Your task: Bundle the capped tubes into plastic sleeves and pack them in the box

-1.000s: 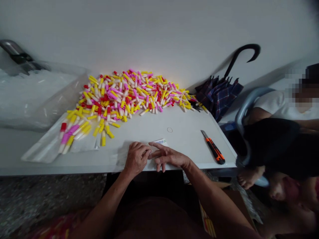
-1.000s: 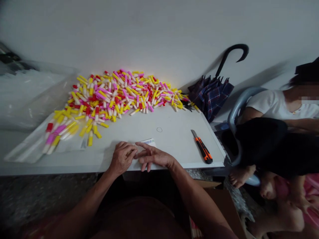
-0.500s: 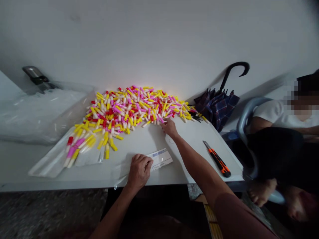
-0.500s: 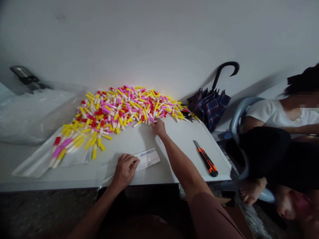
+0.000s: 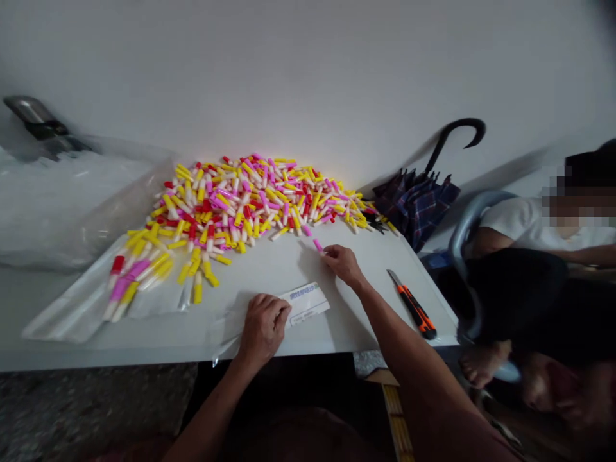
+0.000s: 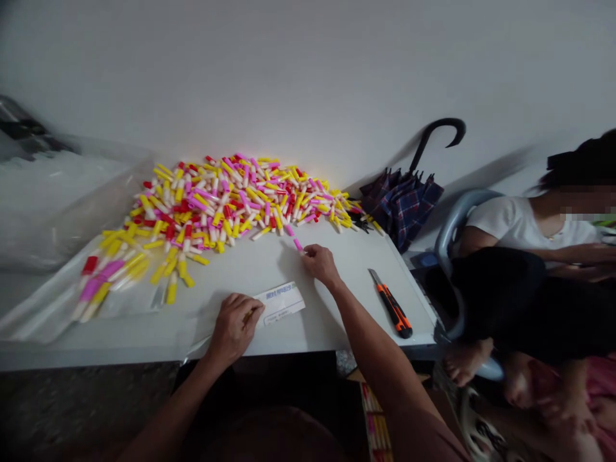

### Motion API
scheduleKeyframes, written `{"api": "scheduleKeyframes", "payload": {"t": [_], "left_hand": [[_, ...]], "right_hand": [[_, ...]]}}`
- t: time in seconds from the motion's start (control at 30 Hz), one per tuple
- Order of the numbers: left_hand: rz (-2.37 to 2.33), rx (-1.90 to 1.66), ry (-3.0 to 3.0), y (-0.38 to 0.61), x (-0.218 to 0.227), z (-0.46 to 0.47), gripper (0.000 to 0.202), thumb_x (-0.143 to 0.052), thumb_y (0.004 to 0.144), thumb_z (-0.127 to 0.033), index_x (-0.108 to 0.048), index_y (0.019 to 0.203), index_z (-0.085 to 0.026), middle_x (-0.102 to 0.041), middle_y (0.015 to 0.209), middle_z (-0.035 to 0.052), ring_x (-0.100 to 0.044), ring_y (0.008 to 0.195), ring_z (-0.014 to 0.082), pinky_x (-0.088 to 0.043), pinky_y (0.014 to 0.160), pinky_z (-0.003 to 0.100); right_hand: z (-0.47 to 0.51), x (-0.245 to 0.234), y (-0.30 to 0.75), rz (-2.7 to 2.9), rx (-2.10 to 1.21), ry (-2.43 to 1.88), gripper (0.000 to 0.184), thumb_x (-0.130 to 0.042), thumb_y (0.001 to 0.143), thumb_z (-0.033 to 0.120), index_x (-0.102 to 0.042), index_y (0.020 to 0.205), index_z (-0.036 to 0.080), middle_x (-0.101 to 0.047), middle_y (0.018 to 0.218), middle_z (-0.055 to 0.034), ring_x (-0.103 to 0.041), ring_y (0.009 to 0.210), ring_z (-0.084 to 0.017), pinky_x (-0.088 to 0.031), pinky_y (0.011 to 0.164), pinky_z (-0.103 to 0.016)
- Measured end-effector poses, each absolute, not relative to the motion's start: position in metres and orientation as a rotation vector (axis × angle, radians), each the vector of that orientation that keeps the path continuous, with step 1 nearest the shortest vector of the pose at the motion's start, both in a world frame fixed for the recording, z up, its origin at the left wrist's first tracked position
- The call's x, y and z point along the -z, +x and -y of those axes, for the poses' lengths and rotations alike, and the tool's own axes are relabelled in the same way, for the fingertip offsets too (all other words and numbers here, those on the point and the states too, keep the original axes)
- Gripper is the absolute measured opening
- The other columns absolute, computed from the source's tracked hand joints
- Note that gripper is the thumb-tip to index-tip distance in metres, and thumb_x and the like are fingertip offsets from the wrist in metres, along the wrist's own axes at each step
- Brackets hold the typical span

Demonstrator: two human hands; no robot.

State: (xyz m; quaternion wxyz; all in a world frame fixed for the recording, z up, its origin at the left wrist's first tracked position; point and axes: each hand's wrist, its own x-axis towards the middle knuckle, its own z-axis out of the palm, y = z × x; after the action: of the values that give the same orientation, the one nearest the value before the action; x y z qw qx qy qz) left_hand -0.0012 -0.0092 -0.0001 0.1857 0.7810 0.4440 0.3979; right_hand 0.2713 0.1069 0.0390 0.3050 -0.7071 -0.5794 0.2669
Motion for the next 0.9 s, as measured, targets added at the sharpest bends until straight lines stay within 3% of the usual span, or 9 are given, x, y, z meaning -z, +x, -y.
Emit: {"api": "scheduleKeyframes", "payload": {"t": [0.13, 0.33, 0.6, 0.7, 0.9], "left_hand": [[-1.26, -1.127, 2.2, -0.002, -0.001, 0.008, 0.016, -0.057, 0.104, -0.027, -0.068, 0.091, -0.023, -0.072, 0.089, 0.0028, -0.06, 0.09, 0.0228, -0.044, 0.09, 0.044], [-1.261, -1.14, 2.19, -0.002, -0.003, 0.009, 0.019, -0.056, 0.104, -0.03, -0.068, 0.092, -0.024, -0.072, 0.089, 0.0031, -0.061, 0.09, 0.0225, -0.045, 0.091, 0.043], [-1.253, -1.143, 2.233, -0.001, -0.002, 0.01, 0.017, -0.057, 0.104, -0.028, -0.069, 0.093, -0.023, -0.072, 0.09, 0.0031, -0.06, 0.09, 0.0222, -0.045, 0.091, 0.043], [-1.26, -1.17, 2.228, -0.001, -0.003, 0.01, 0.018, -0.056, 0.104, -0.029, -0.069, 0.094, -0.023, -0.072, 0.089, 0.0032, -0.06, 0.089, 0.0223, -0.045, 0.09, 0.042], [-1.24, -1.148, 2.217, -0.001, -0.004, 0.01, 0.018, -0.056, 0.105, -0.028, -0.068, 0.093, -0.023, -0.071, 0.089, 0.0028, -0.059, 0.09, 0.0218, -0.045, 0.091, 0.042]], "right_hand": [[-0.043, -0.058, 0.297, 1.598, -0.868, -1.8, 0.032, -0.071, 0.082, 0.035, -0.079, 0.105, 0.015, -0.076, 0.081, -0.0048, -0.065, 0.066, -0.018, -0.052, 0.061, -0.029], [-0.001, -0.083, 0.299, 1.93, -0.948, -1.707, 0.018, -0.071, 0.084, 0.029, -0.082, 0.095, 0.019, -0.077, 0.082, -0.0047, -0.066, 0.072, -0.019, -0.05, 0.066, -0.03], [-0.007, -0.06, 0.234, 1.986, -0.986, -1.526, 0.01, -0.069, 0.082, 0.016, -0.076, 0.089, 0.018, -0.071, 0.078, -0.0011, -0.06, 0.07, -0.015, -0.045, 0.067, -0.027], [-0.003, -0.048, 0.222, 1.843, -1.001, -1.534, 0.002, -0.071, 0.082, 0.018, -0.071, 0.083, 0.018, -0.068, 0.076, 0.0006, -0.056, 0.067, -0.013, -0.042, 0.065, -0.025], [0.003, -0.039, 0.232, 1.623, -1.001, -1.612, 0.011, -0.078, 0.079, 0.026, -0.07, 0.081, 0.019, -0.066, 0.07, 0.0018, -0.052, 0.061, -0.012, -0.043, 0.063, -0.026]]}}
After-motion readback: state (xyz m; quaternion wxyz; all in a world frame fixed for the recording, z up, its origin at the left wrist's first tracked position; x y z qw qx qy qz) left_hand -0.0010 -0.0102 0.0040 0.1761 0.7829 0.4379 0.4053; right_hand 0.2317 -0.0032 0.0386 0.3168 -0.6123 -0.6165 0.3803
